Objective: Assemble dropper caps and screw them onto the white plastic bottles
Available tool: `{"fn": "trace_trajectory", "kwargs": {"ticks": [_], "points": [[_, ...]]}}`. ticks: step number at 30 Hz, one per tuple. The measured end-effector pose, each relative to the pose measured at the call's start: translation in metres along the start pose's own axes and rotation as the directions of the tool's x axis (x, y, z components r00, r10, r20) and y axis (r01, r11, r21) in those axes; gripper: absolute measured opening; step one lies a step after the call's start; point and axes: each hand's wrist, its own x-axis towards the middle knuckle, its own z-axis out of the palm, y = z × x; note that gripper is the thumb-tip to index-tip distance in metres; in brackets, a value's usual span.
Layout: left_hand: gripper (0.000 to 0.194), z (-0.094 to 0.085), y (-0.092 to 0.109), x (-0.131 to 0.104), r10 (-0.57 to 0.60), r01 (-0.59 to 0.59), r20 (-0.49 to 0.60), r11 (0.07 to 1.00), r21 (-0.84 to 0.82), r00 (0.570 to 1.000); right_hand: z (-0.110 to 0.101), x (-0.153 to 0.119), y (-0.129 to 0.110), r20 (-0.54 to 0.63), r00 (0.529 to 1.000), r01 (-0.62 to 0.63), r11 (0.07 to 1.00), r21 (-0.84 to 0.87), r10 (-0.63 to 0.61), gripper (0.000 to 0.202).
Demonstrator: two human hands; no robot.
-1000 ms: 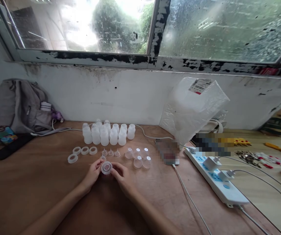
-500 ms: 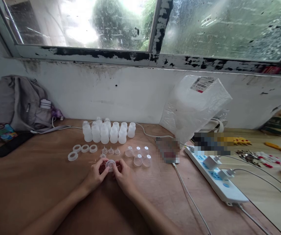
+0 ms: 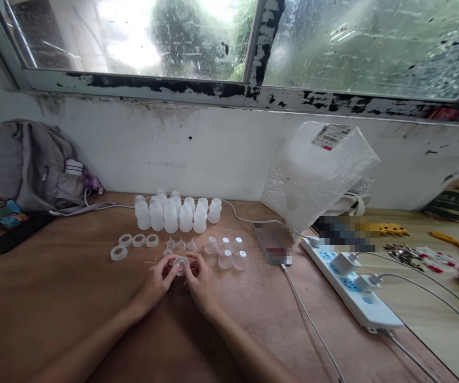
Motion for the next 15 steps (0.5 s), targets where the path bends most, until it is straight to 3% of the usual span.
{"fn": "trace_trajectory", "kwargs": {"ticks": [4, 15], "points": [[0.023, -0.0016, 0.0054, -0.0008, 0.015, -0.015, -0.001, 1.0, -0.02, 1.0, -0.0001, -0.0015, -0.0022, 0.034, 0.999, 0.014, 1.0, 0.005, -0.014, 0.026], [0.023, 0.0039, 0.0006, -0.0015, -0.008, 0.009, -0.03, 0.999, 0.038, 1.0, 0.0015, -0.0028, -0.0013, -0.014, 0.999, 0.044, 0.996, -0.077, -0.045, 0.029]]}}
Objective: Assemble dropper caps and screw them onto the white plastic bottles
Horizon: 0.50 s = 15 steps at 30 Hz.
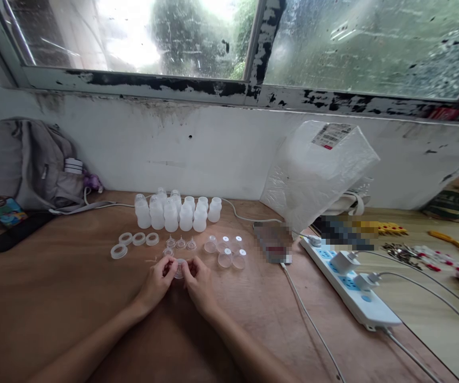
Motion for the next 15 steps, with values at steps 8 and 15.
{"fn": "trace_trajectory", "kwargs": {"ticks": [8, 15], "points": [[0.02, -0.0003, -0.0033, 0.001, -0.02, 0.019, -0.011, 0.999, -0.047, 1.0, 0.002, 0.0004, 0.002, -0.01, 1.0, 0.008, 1.0, -0.019, -0.008, 0.026], [0.02, -0.0023, -0.0033, 0.0026, -0.042, 0.039, -0.027, 0.994, -0.1, 0.999, -0.0002, -0.0003, -0.0016, 0.069, 0.997, 0.03, 0.999, 0.026, -0.032, 0.02]]}}
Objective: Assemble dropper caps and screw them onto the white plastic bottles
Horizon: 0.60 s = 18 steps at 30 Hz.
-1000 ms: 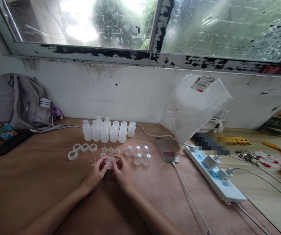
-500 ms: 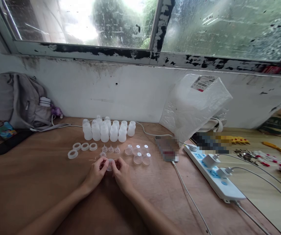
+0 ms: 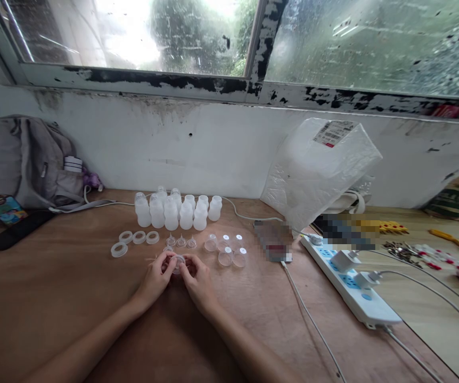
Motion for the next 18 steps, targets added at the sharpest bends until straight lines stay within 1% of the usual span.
{"fn": "trace_trajectory", "kwargs": {"ticks": [5, 10, 18], "points": [[0.023, -0.0013, -0.0033, 0.0006, 0.022, -0.023, 0.064, 1.0, 0.007, 0.998, -0.0003, 0.0004, 0.0012, -0.02, 0.999, 0.025, 1.0, 0.004, -0.025, 0.017], [0.023, -0.0013, -0.0047, 0.0008, 0.039, -0.043, 0.062, 0.997, 0.062, 0.997, -0.0007, 0.0019, 0.0027, -0.027, 1.0, 0.007, 1.0, 0.004, -0.007, 0.016], [0.022, -0.0013, -0.003, 0.0023, 0.019, -0.021, 0.072, 0.999, 0.032, 0.997, 0.0002, 0.0029, 0.0028, -0.038, 0.999, 0.008, 1.0, -0.02, -0.008, 0.016]]}}
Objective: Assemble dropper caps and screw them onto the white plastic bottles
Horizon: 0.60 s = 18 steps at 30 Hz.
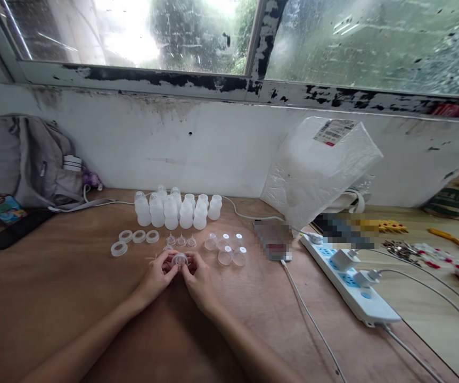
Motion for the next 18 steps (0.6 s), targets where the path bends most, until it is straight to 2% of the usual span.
{"fn": "trace_trajectory", "kwargs": {"ticks": [7, 18], "points": [[0.024, 0.0044, -0.0091, -0.0001, 0.02, -0.017, -0.049, 0.998, 0.062, 0.999, 0.0006, 0.0012, 0.0003, 0.002, 1.0, 0.022, 1.0, 0.0, -0.022, 0.015], [0.021, 0.006, -0.0087, 0.0003, 0.031, -0.028, -0.043, 0.997, 0.071, 0.999, 0.0003, 0.0005, 0.0013, -0.001, 1.0, 0.024, 1.0, -0.015, -0.024, 0.014]]}}
